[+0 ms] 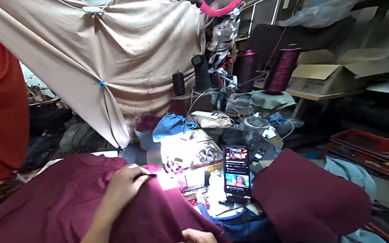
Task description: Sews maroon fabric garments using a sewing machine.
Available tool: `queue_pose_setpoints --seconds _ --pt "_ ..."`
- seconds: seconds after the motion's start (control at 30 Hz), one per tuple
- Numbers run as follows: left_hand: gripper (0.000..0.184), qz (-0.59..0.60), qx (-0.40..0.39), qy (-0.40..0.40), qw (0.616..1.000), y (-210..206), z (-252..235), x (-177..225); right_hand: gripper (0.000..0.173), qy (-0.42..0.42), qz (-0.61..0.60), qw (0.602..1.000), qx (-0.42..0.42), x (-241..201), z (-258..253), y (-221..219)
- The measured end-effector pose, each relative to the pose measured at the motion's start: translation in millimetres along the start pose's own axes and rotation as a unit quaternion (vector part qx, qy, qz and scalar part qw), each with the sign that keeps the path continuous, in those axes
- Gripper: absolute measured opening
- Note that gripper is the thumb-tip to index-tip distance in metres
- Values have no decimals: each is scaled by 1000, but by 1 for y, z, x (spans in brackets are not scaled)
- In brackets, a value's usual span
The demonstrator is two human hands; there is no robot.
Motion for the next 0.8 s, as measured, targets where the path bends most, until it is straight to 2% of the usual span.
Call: queue_pose_setpoints --seconds 0.1,0.2,0.27,0.4,0.6,0.7,0.8 --pt "19 65 -66 78 993 -63 -11 -29 21 -134 35 990 -15 77 -4 -8" --pt "22 85 -56 95 990 -87 -10 -35 23 -167 88 981 -33 110 -9 -7" --pt "21 87 -43 94 991 -87 -8 -36 22 -160 75 984 -6 108 -19 -4" --pt "25 91 -48 108 989 -81 0 -39 23 -110 -27 987 110 94 -51 -3" --pt "18 96 30 50 994 -83 -5 -32 19 -64 69 966 240 77 -64 11" --pt "15 91 40 56 993 -93 -10 -31 17 -47 93 961 257 78 -69 15" --pt "18 87 17 93 992 -105 -14 -30 21 -70 45 973 213 84 -79 16"
Point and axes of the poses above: each hand's wrist, its own z-axis away from the middle knuckle, its own y-axis out of the back of the hand, x = y × z, the point moved 5 cm from there along -z, towards the middle knuckle, and after that the axes turned 11 degrees about z, right-handed, at the moved point
